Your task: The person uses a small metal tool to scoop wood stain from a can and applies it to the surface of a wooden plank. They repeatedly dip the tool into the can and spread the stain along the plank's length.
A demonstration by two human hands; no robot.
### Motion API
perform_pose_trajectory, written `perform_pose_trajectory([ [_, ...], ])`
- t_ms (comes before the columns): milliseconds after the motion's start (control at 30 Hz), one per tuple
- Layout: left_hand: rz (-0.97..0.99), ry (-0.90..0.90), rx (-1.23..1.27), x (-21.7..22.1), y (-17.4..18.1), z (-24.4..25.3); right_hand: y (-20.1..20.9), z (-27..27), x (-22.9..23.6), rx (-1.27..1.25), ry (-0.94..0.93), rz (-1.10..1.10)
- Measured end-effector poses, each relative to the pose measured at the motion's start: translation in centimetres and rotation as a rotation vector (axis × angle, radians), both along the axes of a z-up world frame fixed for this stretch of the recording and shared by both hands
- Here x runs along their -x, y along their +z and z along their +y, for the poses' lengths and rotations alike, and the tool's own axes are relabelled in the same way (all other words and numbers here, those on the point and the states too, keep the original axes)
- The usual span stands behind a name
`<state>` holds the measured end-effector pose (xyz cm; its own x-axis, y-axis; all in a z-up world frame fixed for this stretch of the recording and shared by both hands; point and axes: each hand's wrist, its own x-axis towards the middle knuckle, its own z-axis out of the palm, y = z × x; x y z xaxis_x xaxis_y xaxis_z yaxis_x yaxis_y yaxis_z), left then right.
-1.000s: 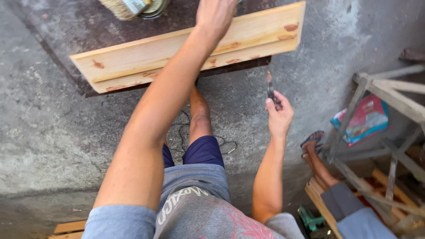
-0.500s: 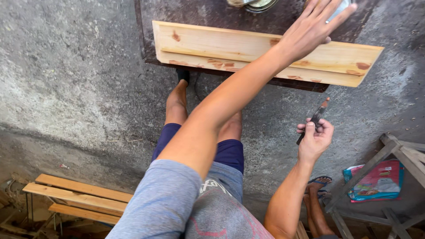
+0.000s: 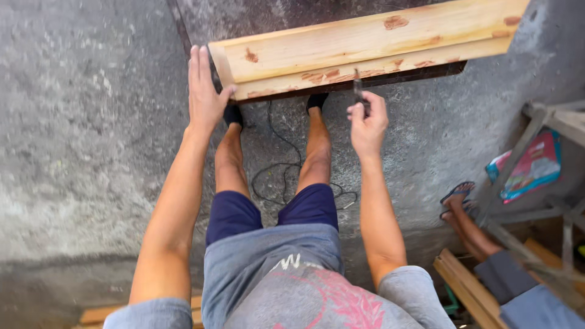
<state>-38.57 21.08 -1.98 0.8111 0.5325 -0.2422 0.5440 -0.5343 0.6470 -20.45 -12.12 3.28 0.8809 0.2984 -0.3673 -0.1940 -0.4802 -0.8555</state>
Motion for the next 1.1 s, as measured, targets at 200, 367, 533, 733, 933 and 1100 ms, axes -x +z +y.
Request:
perform_pose_trajectory([
  [200, 0.070, -0.242, 0.017, -0.5, -2.8, 2.5, -2.0, 7.1, 2.3, 0.242, 0.048, -0.432],
  [367, 0.148, -0.232, 0.037, -1.1, -0.2, 2.5, -3.4, 7.7, 2.2, 0.206, -0.087, -0.439],
  [533, -0.001, -0.542, -0.019, -4.6, -0.7, -2.4, -3.7, 5.2, 3.6, 0.155, -0.235, -0.336],
  [733, -0.260, -1.007, -0.099, -17.6, -4.8, -9.5, -2.7, 3.6, 3.6, 0.131, -0.313, -0.247],
  [933, 0.070, -0.491, -0.165, -12.5, -0.1, 0.0, -4.3, 3.4, 1.2, 0.189, -0.105, -0.428],
  [1100, 0.290, -0.325, -0.081, -3.0, 0.9, 1.6, -6.6, 4.7, -1.0, 0.279, -0.023, -0.505],
])
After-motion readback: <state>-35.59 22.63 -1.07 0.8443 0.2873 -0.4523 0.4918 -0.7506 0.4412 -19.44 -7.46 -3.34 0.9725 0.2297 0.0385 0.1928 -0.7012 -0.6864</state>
